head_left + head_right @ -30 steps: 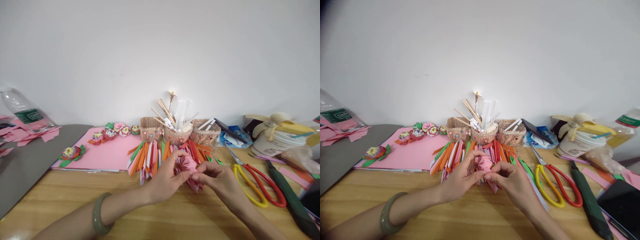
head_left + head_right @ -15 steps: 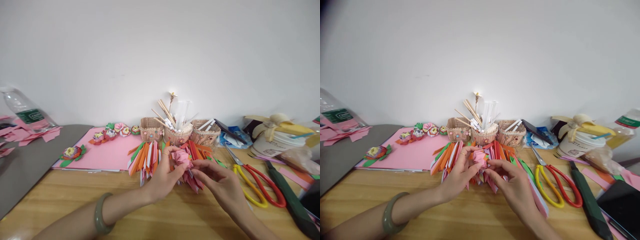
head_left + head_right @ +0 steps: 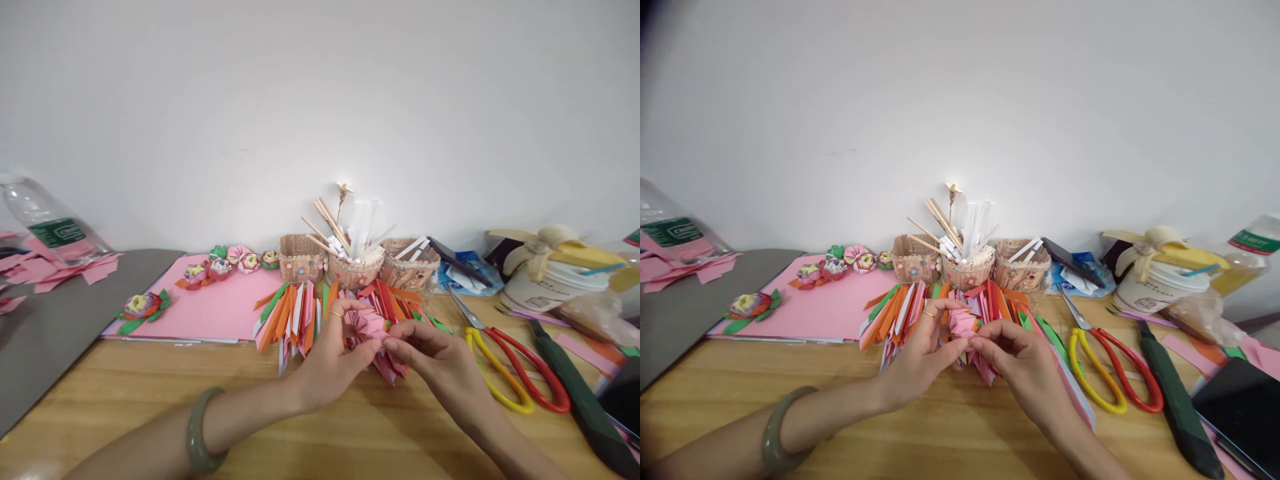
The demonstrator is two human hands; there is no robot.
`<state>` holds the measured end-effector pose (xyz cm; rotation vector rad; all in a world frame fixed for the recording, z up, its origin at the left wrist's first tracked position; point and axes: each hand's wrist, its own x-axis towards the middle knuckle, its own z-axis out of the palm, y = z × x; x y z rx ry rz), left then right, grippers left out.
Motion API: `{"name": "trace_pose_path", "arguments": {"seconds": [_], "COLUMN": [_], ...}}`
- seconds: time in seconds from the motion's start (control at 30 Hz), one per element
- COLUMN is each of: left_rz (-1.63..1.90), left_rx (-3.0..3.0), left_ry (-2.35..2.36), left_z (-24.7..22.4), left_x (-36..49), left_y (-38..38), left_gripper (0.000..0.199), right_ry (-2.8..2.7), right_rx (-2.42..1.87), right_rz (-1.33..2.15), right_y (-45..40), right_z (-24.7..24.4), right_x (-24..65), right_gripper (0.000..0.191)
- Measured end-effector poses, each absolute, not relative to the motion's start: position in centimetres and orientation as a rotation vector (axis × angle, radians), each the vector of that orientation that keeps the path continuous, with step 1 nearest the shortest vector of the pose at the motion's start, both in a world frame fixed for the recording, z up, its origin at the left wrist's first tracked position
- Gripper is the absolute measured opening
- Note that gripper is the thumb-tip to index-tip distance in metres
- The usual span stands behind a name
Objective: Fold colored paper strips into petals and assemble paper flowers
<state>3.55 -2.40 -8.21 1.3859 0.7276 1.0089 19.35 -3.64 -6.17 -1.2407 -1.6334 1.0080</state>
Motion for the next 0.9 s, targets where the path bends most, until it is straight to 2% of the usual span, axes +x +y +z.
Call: {"name": "trace_pose_path", "arguments": {"seconds": [0.07, 0.27, 0.47, 0.67, 0.8, 0.9], "left_rz": [1.023, 1.080, 1.163, 1.164, 1.107, 0.977], "left_rx": [1.386, 1.538, 1.766, 1.655, 1.275, 0.940], "left_ry": [0.746, 0.986, 1.102, 1.029, 0.832, 0.622], "left_z": [-8.1, -8.1, -8.8, -8.5, -7.9, -7.6], "left_x": [3.6, 3.7, 3.9, 3.9, 3.6, 3.5], "left_y": [-2.4, -2.4, -2.4, -2.6, -2.2, -1.6], "left_gripper": [0.031, 0.028, 0.029, 0.032, 0.029, 0.025], "right_ry": [-1.703, -1.963, -2.099, -2.224, -2.133, -1.936], "right_rx": [-1.280, -1.187, -1.125, -1.084, -1.025, -1.123], "right_rz": [0.839, 0.049, -0.338, -0.329, -0.088, 0.118], "right_y": [-3.8, -4.4, -4.5, -4.8, -5.1, -5.1], "right_z": [-6.3, -7.8, -8.3, -7.5, -7.1, -6.6], "right_x": [19.4, 19.7, 19.7, 20.0, 20.1, 20.0], "right_gripper": [0.027, 0.012, 0.011, 0.008, 0.012, 0.009]}}
